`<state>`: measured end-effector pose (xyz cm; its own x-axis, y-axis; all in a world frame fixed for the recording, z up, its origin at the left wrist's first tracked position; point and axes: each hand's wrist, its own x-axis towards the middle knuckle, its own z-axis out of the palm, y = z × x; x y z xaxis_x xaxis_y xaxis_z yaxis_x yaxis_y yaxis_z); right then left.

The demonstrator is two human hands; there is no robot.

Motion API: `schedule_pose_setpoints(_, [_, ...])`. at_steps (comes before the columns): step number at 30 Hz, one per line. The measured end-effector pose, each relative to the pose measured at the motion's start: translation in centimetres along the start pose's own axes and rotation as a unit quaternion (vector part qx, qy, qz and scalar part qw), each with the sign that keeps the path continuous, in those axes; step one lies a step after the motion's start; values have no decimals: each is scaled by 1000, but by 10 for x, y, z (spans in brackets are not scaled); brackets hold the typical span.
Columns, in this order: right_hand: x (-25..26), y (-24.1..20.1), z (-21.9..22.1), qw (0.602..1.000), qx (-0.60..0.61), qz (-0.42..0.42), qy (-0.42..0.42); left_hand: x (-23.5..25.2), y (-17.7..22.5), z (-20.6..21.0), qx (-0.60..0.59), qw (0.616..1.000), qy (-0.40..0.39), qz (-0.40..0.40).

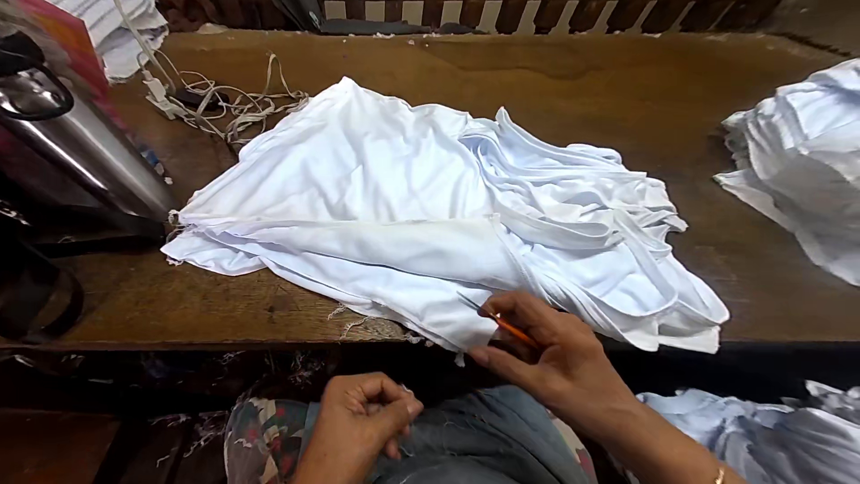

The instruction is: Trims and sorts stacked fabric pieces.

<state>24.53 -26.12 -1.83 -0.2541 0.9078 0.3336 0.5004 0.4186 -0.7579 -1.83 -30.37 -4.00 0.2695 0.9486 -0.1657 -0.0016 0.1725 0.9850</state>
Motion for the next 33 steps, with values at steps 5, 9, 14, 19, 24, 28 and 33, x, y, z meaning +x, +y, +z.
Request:
schedule_pose_setpoints(5, [-19, 27, 14, 962, -232, -143, 15, 15, -17, 28, 3, 996, -52, -69])
schedule_pose_setpoints(9, [-10, 28, 7, 975, -154, -156, 32, 25, -12, 40, -20, 996, -27, -79])
schedule_pose_setpoints(14, [26, 14, -34, 994, 16, -106, -29, 33, -5, 45, -168, 978, -22, -121])
schedule_pose_setpoints(19, [93, 22, -46, 985, -89, -75, 131, 50, -2, 62, -281, 941, 16, -186])
schedule_pose_setpoints(24, [101, 55, -12, 960, -243, -74, 119, 55, 0, 72, -294, 929, 88, -206])
schedule_pose_setpoints(28, [52, 24, -29, 989, -111, -67, 73, 33, -6, 59, -259, 953, 21, -157])
schedule_pose_setpoints(33, [-27, 22, -32, 931, 246, 191, -193, 18, -6, 54, -270, 955, -21, -122])
